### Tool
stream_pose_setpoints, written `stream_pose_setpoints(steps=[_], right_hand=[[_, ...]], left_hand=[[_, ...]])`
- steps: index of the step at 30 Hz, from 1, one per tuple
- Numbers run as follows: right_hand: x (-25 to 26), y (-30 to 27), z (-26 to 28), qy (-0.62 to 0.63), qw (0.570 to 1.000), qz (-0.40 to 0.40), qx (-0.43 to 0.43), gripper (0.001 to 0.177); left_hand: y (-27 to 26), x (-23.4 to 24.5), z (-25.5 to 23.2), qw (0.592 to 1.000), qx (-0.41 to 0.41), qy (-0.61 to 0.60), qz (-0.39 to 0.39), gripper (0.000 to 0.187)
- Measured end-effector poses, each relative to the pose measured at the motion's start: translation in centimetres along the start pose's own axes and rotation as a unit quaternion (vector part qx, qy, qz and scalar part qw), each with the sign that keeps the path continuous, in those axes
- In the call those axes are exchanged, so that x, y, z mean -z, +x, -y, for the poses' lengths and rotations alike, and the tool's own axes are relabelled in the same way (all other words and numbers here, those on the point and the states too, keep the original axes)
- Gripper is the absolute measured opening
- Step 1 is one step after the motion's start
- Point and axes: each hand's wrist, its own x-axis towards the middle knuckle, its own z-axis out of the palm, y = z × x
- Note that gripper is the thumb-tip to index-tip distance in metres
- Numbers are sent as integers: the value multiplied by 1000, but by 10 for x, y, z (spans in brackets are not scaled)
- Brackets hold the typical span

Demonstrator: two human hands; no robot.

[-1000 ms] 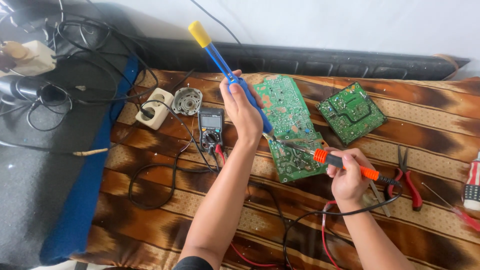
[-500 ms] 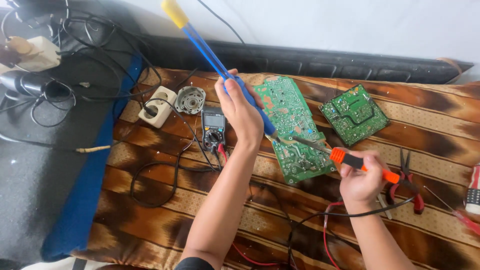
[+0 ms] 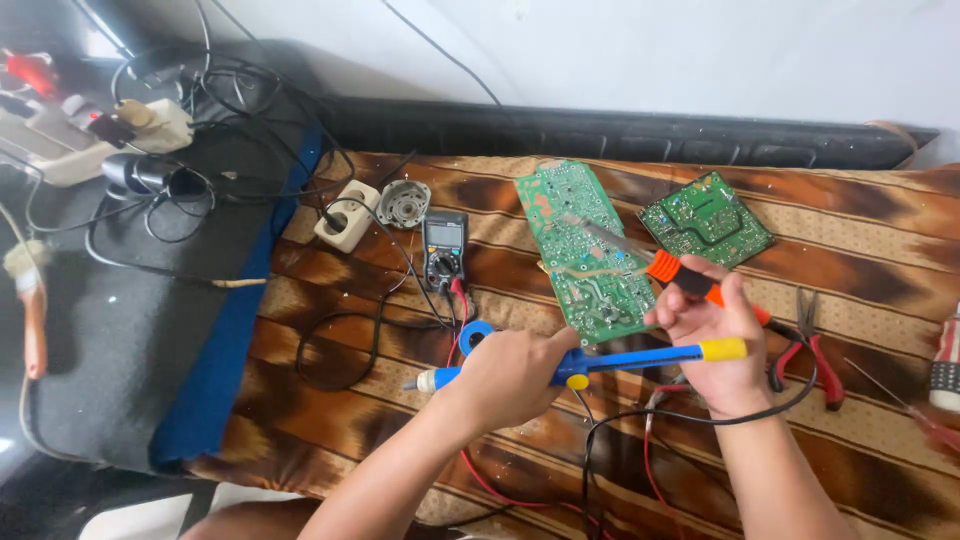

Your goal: Soldering and desoldering components on a circuit board using a soldering iron and desoldering pump

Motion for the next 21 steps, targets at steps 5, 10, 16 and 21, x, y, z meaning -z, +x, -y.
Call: stream_pose_setpoints(steps=[5,10,16,21], right_hand=[[-5,-10,6,-3,996,78,-46,39],[-30,-17,3,1,990,136,-30,40],[-65,-33,-11,-50,981,188,-4,37],[-36,-34,-30,-135,983,126,-3,47]], left_hand=[[-21,-3,-2,999,28,42,0,25],[-17,-16,-19,992,99,82,-14,3],[-6,-43,-57,994,107,-11,11,43],[8,-64,-66,978,78,130,-143,6]])
